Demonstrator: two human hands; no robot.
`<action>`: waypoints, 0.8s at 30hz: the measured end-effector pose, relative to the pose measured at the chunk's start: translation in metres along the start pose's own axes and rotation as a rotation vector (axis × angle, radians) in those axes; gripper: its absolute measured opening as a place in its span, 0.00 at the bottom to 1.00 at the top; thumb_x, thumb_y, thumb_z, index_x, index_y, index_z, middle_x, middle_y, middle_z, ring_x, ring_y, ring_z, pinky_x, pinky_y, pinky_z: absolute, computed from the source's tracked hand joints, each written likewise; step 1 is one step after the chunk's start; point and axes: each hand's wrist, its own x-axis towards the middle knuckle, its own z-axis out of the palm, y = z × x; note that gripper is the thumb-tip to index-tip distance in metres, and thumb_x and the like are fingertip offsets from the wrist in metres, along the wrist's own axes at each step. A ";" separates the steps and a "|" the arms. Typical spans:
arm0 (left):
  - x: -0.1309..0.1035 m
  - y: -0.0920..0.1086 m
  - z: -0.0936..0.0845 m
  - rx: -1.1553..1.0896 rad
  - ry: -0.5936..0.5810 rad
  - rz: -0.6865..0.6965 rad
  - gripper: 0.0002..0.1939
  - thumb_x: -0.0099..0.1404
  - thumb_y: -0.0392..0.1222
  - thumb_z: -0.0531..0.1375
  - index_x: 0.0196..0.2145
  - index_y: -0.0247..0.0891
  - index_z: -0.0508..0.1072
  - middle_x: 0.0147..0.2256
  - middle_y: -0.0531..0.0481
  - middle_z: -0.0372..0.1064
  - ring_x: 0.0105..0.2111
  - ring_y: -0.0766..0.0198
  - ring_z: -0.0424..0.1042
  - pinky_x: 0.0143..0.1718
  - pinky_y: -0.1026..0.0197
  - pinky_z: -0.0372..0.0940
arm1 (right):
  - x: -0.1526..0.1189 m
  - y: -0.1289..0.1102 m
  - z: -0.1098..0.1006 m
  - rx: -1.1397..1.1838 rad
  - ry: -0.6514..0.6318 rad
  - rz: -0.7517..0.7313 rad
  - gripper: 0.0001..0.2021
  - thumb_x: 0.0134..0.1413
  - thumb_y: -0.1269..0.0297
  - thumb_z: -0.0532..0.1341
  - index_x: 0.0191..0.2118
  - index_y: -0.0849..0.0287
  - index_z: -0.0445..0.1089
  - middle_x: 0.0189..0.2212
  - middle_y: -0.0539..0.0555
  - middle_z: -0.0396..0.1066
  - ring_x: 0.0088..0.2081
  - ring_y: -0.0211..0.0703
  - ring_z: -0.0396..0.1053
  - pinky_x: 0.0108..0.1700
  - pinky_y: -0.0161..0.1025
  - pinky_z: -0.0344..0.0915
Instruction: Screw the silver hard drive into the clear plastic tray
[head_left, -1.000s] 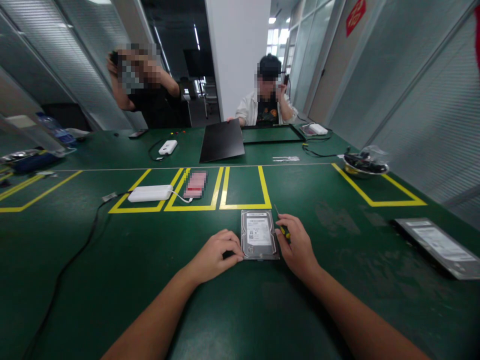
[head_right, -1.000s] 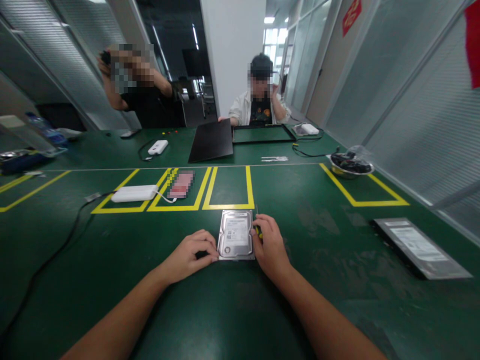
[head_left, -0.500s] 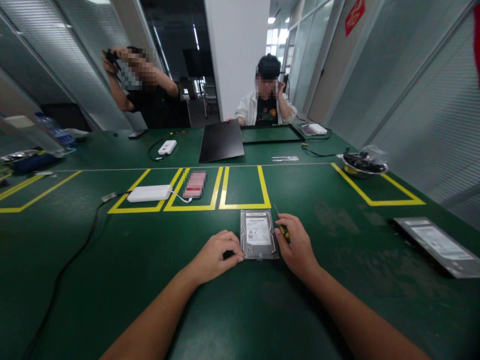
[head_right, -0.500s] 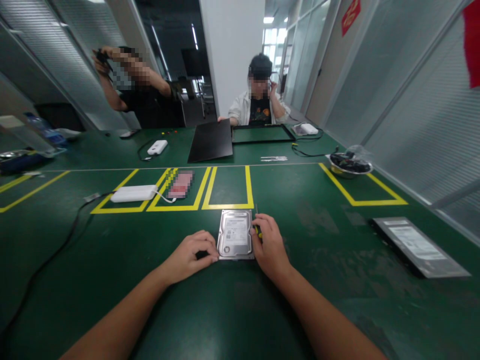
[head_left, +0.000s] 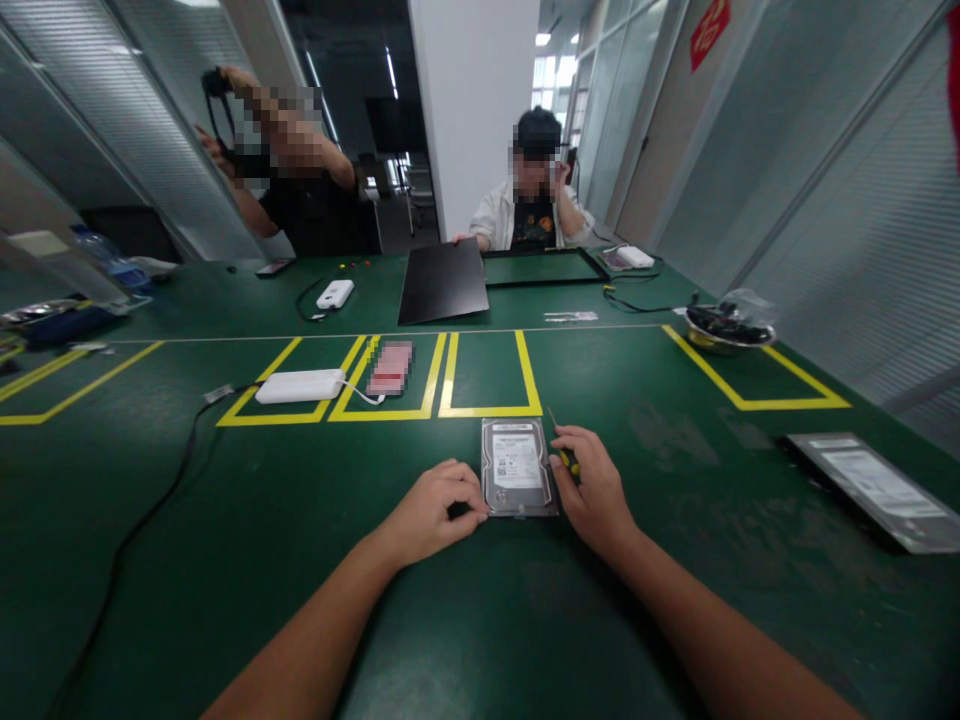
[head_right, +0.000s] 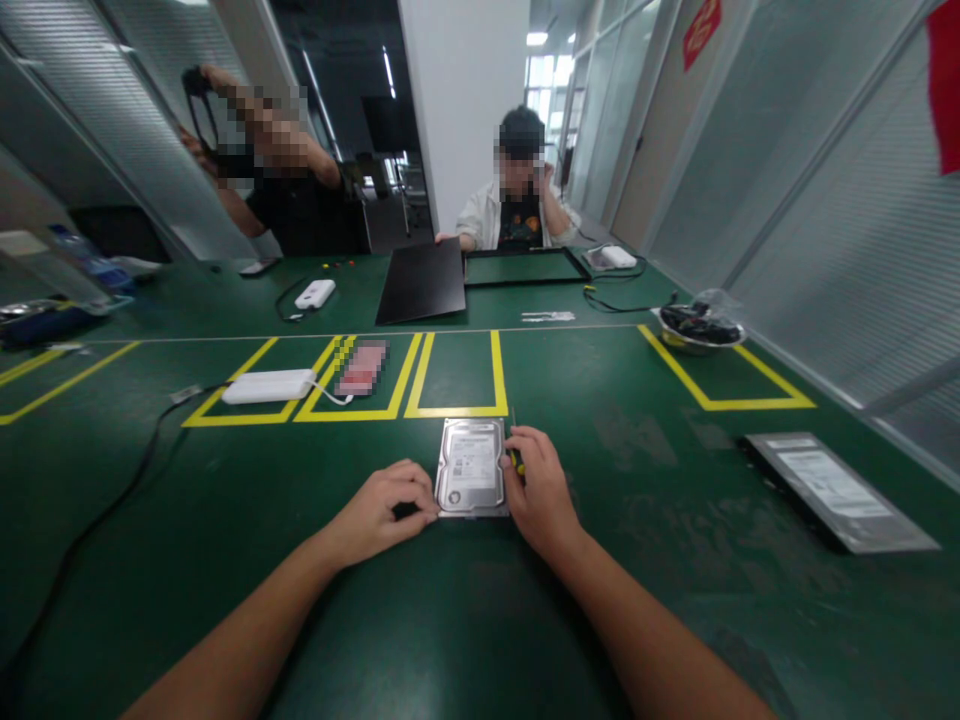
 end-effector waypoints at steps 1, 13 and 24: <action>0.000 0.000 0.000 0.005 0.002 0.004 0.05 0.61 0.31 0.63 0.33 0.38 0.78 0.35 0.52 0.72 0.37 0.64 0.69 0.41 0.61 0.59 | 0.000 0.000 0.000 0.001 0.001 0.000 0.06 0.64 0.67 0.54 0.44 0.57 0.64 0.48 0.61 0.66 0.52 0.50 0.65 0.53 0.52 0.66; 0.000 0.000 0.002 0.021 0.022 -0.008 0.02 0.61 0.33 0.64 0.32 0.38 0.76 0.35 0.51 0.71 0.38 0.62 0.69 0.42 0.60 0.60 | 0.000 -0.001 0.000 0.006 0.019 0.002 0.06 0.64 0.67 0.54 0.44 0.57 0.64 0.48 0.61 0.66 0.52 0.50 0.65 0.53 0.52 0.66; -0.001 -0.002 0.000 -0.010 0.018 0.017 0.04 0.60 0.32 0.63 0.32 0.39 0.76 0.35 0.51 0.72 0.38 0.62 0.70 0.43 0.60 0.61 | 0.000 0.000 0.000 0.004 0.026 0.018 0.06 0.64 0.66 0.53 0.44 0.58 0.65 0.48 0.61 0.66 0.52 0.50 0.65 0.53 0.53 0.65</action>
